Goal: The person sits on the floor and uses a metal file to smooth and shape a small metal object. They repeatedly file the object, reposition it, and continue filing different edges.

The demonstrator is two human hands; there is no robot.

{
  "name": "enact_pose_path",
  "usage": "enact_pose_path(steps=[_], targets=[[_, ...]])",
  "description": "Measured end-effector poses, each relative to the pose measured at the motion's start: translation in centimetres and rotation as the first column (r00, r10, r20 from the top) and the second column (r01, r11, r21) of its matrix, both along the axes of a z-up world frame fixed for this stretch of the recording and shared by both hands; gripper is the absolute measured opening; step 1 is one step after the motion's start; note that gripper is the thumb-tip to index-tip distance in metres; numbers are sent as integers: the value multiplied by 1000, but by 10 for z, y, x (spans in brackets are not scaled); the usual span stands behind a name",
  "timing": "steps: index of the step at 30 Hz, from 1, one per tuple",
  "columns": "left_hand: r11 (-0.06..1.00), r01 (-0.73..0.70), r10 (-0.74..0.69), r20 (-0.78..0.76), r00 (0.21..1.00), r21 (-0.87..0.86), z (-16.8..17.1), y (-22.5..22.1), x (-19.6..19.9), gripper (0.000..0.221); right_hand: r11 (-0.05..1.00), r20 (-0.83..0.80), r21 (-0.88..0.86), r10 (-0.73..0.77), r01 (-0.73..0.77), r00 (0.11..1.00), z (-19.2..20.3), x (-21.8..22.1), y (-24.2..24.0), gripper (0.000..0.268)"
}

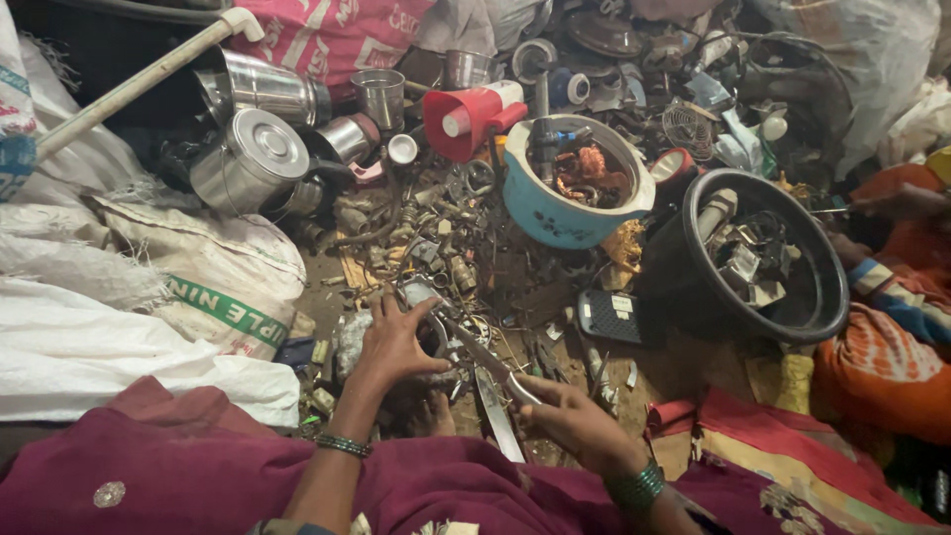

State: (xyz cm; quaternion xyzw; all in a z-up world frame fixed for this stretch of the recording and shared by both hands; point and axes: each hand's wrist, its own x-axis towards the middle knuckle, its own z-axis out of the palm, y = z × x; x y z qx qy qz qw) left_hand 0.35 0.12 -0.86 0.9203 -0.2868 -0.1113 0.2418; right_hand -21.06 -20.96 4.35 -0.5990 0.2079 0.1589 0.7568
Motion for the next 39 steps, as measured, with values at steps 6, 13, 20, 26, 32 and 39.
enact_pose_path(steps=[6, 13, 20, 26, 32, 39], targets=[[999, 44, -44, -15, 999, -1, 8, -4, -7, 114, 998, -188, 41, -40, 48, 981, -2, -1, 19, 51], [996, 75, -75, -1, 997, 43, 16, -6, -10, 113, 957, -40, -283, 53, -62, 998, -35, -15, 14, 53], [992, 88, -84, -44, 995, 91, 19, -7, -9, 115, 766, 170, -641, 195, -41, 966, -53, -12, 15, 50], [990, 84, -80, -40, 996, 113, 16, -8, -8, 115, -48, -277, -958, 410, -282, 869, -16, -13, 24, 60], [998, 18, -16, 36, 999, -57, 6, 1, -4, 110, 54, -103, -990, 370, -132, 923, -6, -6, 24, 56], [1000, 17, -17, 2, 1000, -18, 0, 2, 3, 111, 982, 160, -183, 75, -45, 984, 10, -1, 6, 75]])
